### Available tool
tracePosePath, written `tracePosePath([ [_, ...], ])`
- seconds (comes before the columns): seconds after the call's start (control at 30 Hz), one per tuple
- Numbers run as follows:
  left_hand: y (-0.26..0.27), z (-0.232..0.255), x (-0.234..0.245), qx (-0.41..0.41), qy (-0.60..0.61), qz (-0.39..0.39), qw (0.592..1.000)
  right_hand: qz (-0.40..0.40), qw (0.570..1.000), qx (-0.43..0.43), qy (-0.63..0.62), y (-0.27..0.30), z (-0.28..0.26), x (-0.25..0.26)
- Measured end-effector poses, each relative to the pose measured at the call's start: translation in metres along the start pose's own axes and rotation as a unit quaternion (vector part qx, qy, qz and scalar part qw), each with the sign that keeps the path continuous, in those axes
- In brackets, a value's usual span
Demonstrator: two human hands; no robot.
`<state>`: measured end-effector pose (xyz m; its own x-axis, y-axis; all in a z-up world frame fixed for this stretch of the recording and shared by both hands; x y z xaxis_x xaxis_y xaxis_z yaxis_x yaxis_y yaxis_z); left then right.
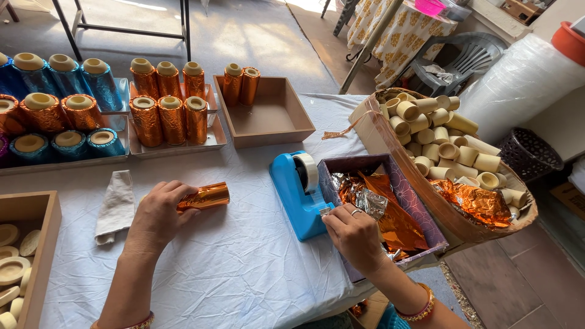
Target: Wrapping small cylindrical containers with metallic foil and organizing them into trays.
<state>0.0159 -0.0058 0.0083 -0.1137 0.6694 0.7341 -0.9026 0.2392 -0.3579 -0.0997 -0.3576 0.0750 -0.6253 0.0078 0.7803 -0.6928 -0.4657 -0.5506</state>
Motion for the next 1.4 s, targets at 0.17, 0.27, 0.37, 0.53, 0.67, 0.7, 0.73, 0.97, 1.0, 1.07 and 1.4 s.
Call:
tracePosePath([
  [0.17,-0.002,-0.004,-0.004,-0.007,-0.005,0.005,1.000,-0.013,1.000,0.026,0.001,-0.001,0.002,0.003],
  [0.27,0.000,-0.005,-0.001,-0.007,0.003,0.007,1.000,-0.051,0.998,0.036,0.008,0.003,0.004,-0.006],
  [0.37,0.000,-0.002,0.002,-0.007,0.005,0.008,1.000,-0.063,0.996,0.058,0.015,0.003,0.001,-0.005],
  [0.53,0.000,0.002,0.003,0.003,-0.009,0.003,1.000,-0.028,0.988,0.017,-0.154,-0.005,-0.027,0.007],
  [0.67,0.002,0.002,0.001,-0.008,-0.012,0.012,1.000,-0.072,0.865,-0.138,-0.478,-0.013,-0.069,-0.014],
  [0.7,0.002,0.002,0.001,-0.014,-0.009,0.022,1.000,-0.087,0.804,-0.193,-0.556,-0.018,-0.080,-0.024],
  [0.73,0.003,0.002,-0.001,-0.014,-0.012,0.022,1.000,-0.085,0.803,-0.193,-0.557,-0.030,-0.089,-0.040],
  [0.97,0.001,0.000,0.001,-0.006,0.004,0.015,1.000,-0.055,0.682,-0.284,-0.672,-0.127,-0.114,-0.143],
  [1.0,0.001,0.000,0.001,-0.010,0.007,0.013,1.000,-0.056,0.701,-0.292,-0.648,-0.136,-0.113,-0.156],
  [1.07,0.001,0.001,0.005,-0.013,0.012,0.019,1.000,-0.042,0.759,-0.255,-0.598,-0.148,-0.110,-0.170],
  [1.4,0.001,-0.001,0.003,-0.027,0.014,0.020,0.999,-0.178,0.700,-0.286,-0.629,-0.148,-0.104,-0.225],
])
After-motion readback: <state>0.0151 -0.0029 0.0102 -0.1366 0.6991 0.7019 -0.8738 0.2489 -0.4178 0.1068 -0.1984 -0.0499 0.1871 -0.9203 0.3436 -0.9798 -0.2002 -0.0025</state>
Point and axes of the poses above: each hand's wrist, its own y-axis away from the middle knuckle, its own x-axis out of the back of the hand, z = x × y, the point moved 2 cm from there along -y, towards the middle knuckle, and after that the axes turned 9 degrees about y, right-handed, at the moved point
